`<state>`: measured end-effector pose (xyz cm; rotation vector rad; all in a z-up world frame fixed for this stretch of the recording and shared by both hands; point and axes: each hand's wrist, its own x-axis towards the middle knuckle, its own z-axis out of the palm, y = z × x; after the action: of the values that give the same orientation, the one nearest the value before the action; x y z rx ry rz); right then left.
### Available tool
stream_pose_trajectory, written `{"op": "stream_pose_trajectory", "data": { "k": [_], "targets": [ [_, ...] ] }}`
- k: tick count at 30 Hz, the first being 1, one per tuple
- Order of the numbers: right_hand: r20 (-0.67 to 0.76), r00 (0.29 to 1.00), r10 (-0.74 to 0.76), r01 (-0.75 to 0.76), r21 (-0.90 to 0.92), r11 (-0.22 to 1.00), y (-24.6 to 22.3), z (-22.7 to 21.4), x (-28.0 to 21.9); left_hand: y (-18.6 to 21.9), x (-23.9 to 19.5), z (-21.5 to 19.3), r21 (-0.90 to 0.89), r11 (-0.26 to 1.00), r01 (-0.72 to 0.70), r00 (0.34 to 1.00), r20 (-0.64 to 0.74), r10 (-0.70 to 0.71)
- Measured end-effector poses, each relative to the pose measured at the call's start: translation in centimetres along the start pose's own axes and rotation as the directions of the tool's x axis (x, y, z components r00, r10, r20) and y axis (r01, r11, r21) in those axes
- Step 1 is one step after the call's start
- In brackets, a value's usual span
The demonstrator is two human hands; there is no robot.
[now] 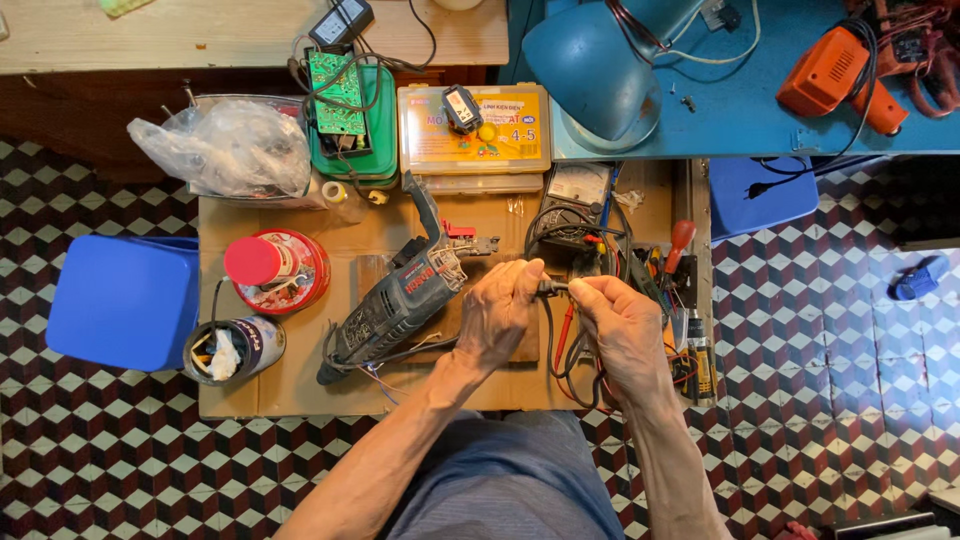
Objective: The person repairs a power cord by stripping insulation, twisting exposed wires, and securing connections with electrical tape. They use pliers and a multimeter to test continuity and ensure proper wiring.
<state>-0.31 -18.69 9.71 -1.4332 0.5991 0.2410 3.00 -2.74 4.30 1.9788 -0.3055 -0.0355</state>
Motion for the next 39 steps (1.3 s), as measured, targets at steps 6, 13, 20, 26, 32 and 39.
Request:
{"op": "stream_pose_trajectory", "data": {
  "k": [6,13,20,26,32,39],
  "targets": [
    [-0.065,0.99,0.122,-0.121,0.018,0.993,-1.5,1.5,1.1,-1.1,3.6,2.0,0.142,0.989,-0.033,0.983,-0.177,0.058],
    [0.035,0.996,0.081,-0.079,-0.055,0.995,-2.8,4.3,2.8,-2.6,8.5,2.2,-0.387,0.865,0.32,0.882,-0.211,-0.421],
    [0.148,0.984,-0.103,0.148,-0.337,0.93,-4.2,4.1,2.5,-2.8,10.1,2.4,-0.728,0.521,0.445,0.782,0.033,-0.623],
    [0.255,0.921,-0.294,0.389,-0.587,0.71,-4.8,4.0,2.3,-3.4,10.5,3.1,-0.656,0.525,0.542,0.774,0.146,-0.616],
    [0.296,0.854,-0.427,0.511,-0.628,0.587,-4.4,3.9,2.2,-3.1,11.0,2.9,-0.646,0.537,0.543,0.783,0.157,-0.602],
    [0.27,0.89,-0.368,0.456,-0.553,0.697,-3.5,3.9,1.8,-2.4,10.0,2.0,-0.675,0.689,0.264,0.916,-0.047,-0.397]
  ]
}}
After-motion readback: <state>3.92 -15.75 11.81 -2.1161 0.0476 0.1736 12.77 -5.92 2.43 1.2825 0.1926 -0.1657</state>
